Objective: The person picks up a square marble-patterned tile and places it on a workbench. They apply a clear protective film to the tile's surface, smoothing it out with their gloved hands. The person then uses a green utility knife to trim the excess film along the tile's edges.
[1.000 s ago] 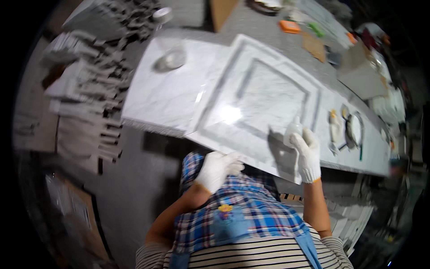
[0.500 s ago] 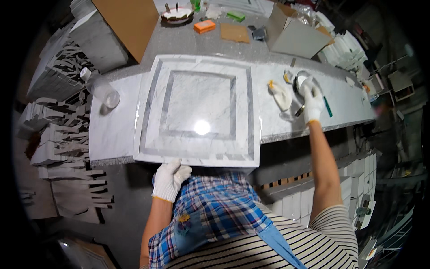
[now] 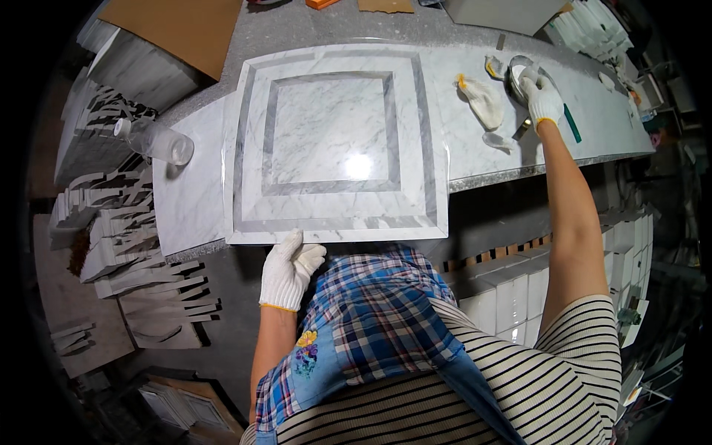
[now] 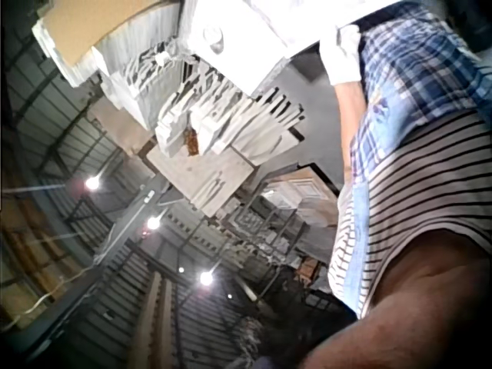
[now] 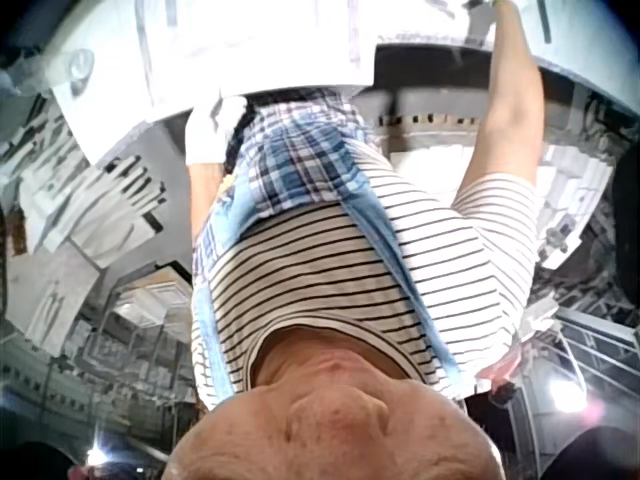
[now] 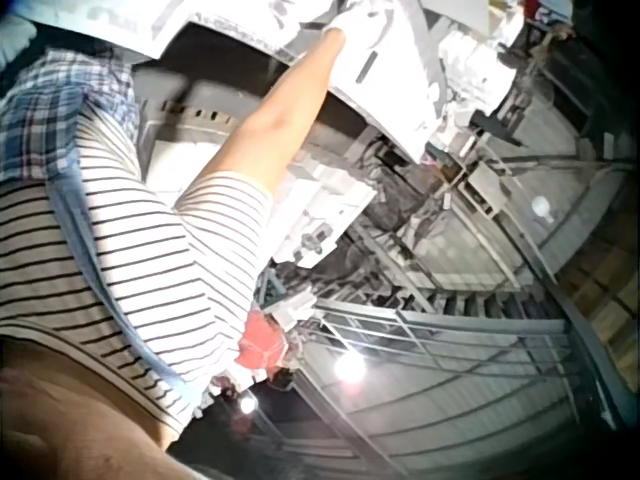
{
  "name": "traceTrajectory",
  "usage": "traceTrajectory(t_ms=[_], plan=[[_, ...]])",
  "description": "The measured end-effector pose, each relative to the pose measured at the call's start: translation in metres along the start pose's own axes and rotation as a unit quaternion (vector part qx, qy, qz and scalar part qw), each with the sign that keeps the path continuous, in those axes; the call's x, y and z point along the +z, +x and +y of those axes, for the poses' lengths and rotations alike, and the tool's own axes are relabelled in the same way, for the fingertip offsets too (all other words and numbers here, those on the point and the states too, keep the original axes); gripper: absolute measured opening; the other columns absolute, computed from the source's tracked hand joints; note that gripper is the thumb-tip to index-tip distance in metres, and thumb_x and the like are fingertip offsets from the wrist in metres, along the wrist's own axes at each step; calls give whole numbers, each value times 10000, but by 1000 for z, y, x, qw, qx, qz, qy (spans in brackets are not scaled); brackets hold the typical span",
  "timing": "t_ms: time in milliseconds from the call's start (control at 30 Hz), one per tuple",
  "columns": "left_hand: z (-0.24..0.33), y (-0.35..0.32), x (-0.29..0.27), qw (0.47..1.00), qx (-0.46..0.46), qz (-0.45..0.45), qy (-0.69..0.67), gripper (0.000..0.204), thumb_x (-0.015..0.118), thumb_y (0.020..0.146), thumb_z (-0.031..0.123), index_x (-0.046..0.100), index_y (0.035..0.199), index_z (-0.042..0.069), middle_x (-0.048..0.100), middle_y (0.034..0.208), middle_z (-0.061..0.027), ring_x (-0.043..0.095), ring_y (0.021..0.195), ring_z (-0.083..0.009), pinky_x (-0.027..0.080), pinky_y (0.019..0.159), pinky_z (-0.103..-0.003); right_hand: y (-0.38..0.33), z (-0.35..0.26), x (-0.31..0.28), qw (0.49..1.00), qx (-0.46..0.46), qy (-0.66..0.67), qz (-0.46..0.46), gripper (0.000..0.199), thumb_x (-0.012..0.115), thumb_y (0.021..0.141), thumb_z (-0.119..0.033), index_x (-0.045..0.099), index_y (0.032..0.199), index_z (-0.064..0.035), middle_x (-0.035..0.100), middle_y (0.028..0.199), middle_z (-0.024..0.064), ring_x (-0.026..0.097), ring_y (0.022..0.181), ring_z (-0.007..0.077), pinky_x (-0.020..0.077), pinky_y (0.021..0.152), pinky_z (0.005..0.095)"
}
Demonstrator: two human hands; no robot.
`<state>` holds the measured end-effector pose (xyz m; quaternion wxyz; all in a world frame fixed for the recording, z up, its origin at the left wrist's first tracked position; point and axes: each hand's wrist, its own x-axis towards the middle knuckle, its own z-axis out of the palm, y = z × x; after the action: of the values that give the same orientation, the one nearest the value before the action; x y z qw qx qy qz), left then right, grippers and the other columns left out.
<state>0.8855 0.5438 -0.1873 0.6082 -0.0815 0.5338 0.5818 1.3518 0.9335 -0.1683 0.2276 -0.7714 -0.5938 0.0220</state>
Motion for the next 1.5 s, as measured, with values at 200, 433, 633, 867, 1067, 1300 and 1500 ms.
traceTrajectory(t_ms=[200, 433, 633, 867, 1067, 1300, 1500], plan=[[-1, 2, 3, 1000, -1, 9, 1, 301, 633, 980, 192, 569, 1045, -95, 676, 830, -265, 688, 628, -329, 606, 522, -356, 2, 5, 7, 999, -8, -34, 10, 553, 606, 872, -522, 664, 1281, -155, 686, 1218, 172, 649, 1122, 367, 494, 958, 436], [-1, 3, 2, 1000, -1, 7, 19, 275, 642, 975, 201, 602, 1016, -68, 690, 844, -232, 706, 674, -313, 610, 546, -355, -83, -37, -37, 985, -39, 147, 85, 502, 590, 929, -468, 654, 1260, -96, 704, 1144, 165, 675, 1044, 327, 503, 926, 400], [-1, 0, 0, 1000, -2, 2, 20, 274, 653, 969, 210, 617, 1022, -56, 698, 867, -218, 713, 700, -309, 614, 565, -359, -211, -42, -36, 952, -8, 244, -185, 441, 637, 932, -410, 713, 1055, 7, 709, 843, 134, 640, 786, 152, 497, 752, 316], [-1, 1, 4, 1000, 2, 19, 22, 284, 648, 973, 214, 620, 1024, -63, 698, 855, -227, 709, 675, -309, 610, 553, -355, -283, -45, -34, 904, 63, 257, -336, 491, 654, 923, -461, 660, 761, 2, 562, 614, 60, 488, 594, 119, 413, 584, 313], [-1, 2, 3, 1000, -7, -11, 14, 305, 647, 974, 223, 615, 1030, -76, 695, 834, -243, 704, 649, -313, 606, 539, -350, -291, -50, -30, 886, 80, 292, -353, 467, 684, 909, -420, 644, 761, 21, 482, 612, 46, 412, 608, 106, 384, 575, 317], [0, 1, 2, 1000, -4, 0, 20, 275, 644, 972, 204, 611, 1032, -63, 695, 832, -240, 704, 645, -313, 607, 533, -353, -289, -59, -34, 868, 112, 311, -371, 454, 690, 908, -404, 660, 777, 29, 493, 613, 52, 421, 608, 99, 385, 574, 314], [0, -1, 8, 1000, 2, 14, 18, 249, 644, 969, 193, 610, 1036, -45, 697, 850, -233, 709, 664, -315, 611, 540, -357, -287, -57, -33, 880, 79, 282, -374, 446, 679, 911, -403, 669, 803, 30, 539, 631, 82, 453, 611, 117, 408, 586, 323]])
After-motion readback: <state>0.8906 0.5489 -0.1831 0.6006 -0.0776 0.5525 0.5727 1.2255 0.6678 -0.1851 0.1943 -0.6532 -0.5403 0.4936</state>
